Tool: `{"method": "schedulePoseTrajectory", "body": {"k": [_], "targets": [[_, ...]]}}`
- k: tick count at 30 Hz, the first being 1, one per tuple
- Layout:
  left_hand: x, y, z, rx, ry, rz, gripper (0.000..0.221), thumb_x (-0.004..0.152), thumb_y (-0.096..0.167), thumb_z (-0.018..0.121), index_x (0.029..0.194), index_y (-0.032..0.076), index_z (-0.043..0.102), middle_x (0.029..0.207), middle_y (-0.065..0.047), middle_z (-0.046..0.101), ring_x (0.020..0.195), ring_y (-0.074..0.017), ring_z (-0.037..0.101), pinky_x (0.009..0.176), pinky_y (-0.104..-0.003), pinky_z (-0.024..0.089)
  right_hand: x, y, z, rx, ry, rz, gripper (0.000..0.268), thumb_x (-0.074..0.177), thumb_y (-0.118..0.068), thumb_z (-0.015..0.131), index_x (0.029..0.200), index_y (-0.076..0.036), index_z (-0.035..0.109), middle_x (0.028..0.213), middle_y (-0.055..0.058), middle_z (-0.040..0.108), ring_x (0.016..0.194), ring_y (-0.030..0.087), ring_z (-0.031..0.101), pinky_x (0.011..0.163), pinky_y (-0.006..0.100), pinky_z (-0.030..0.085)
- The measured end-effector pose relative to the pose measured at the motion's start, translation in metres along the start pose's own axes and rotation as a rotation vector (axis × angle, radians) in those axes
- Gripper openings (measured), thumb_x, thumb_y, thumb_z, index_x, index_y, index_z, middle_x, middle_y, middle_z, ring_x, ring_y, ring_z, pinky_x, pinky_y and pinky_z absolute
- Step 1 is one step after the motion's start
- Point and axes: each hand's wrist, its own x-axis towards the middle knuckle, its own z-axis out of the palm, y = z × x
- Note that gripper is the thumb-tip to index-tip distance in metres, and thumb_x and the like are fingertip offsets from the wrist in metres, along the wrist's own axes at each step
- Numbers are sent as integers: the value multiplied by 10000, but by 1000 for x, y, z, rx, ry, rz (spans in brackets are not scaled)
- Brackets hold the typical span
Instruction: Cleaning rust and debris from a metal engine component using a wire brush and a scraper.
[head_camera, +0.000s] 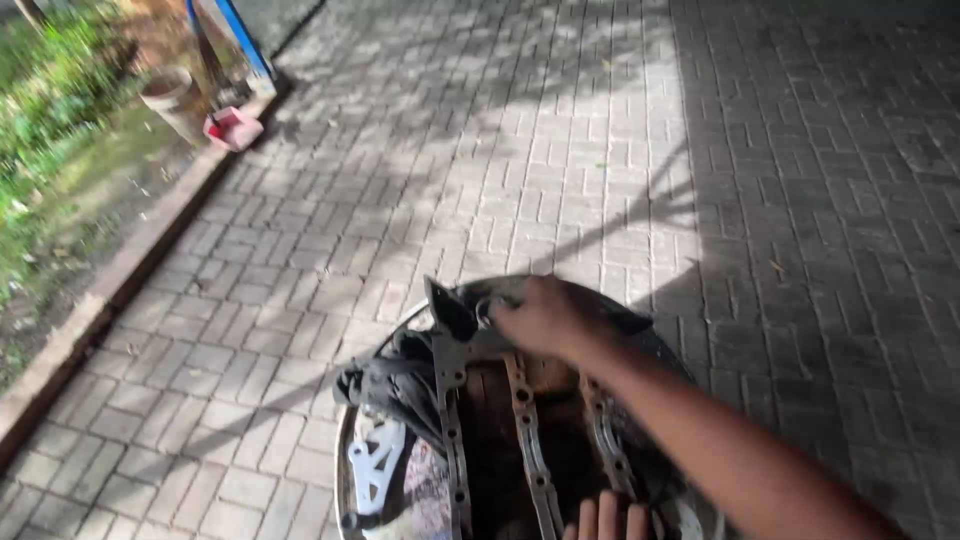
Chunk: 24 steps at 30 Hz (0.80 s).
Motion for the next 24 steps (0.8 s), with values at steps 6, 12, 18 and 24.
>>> {"method": "schedulePoseTrajectory", "body": {"k": [6, 12, 18, 24], "targets": [[27, 17, -51, -113, -414, -1, 292, 942, 381, 515, 709, 207, 486, 728, -21, 408, 617, -233, 413, 446, -364, 318, 2, 48, -22, -81, 157, 169, 512, 1050, -341, 542, 584, -167, 420, 469, -78, 255, 346, 88, 268, 339, 285, 308], [42, 12, -62, -154, -430, 28, 192, 893, 168, 491, 857, 174, 679, 785, -73, 542, 702, -298, 521, 550, -397, 404, 3, -28, 48, -171, 56, -179, 595, 1019, -418, 521, 495, -146, 439, 408, -58, 317, 356, 130, 368, 427, 340, 351], [53, 9, -82, -282, -552, 84, 315, 688, 295, 694, 946, 125, 635, 964, -99, 544, 814, -310, 490, 681, -440, 430, -4, 37, -15, -30, 69, 145, 513, 1063, -244, 583, 580, -137, 443, 449, -50, 272, 311, 103, 315, 293, 278, 272], [58, 16, -84, -308, -541, 37, 272, 652, 252, 715, 867, 118, 616, 895, -98, 512, 778, -316, 482, 661, -440, 413, 2, -29, 26, -161, 30, 44, 420, 1042, -349, 544, 685, -174, 406, 535, -85, 282, 400, 69, 298, 317, 284, 275]]}}
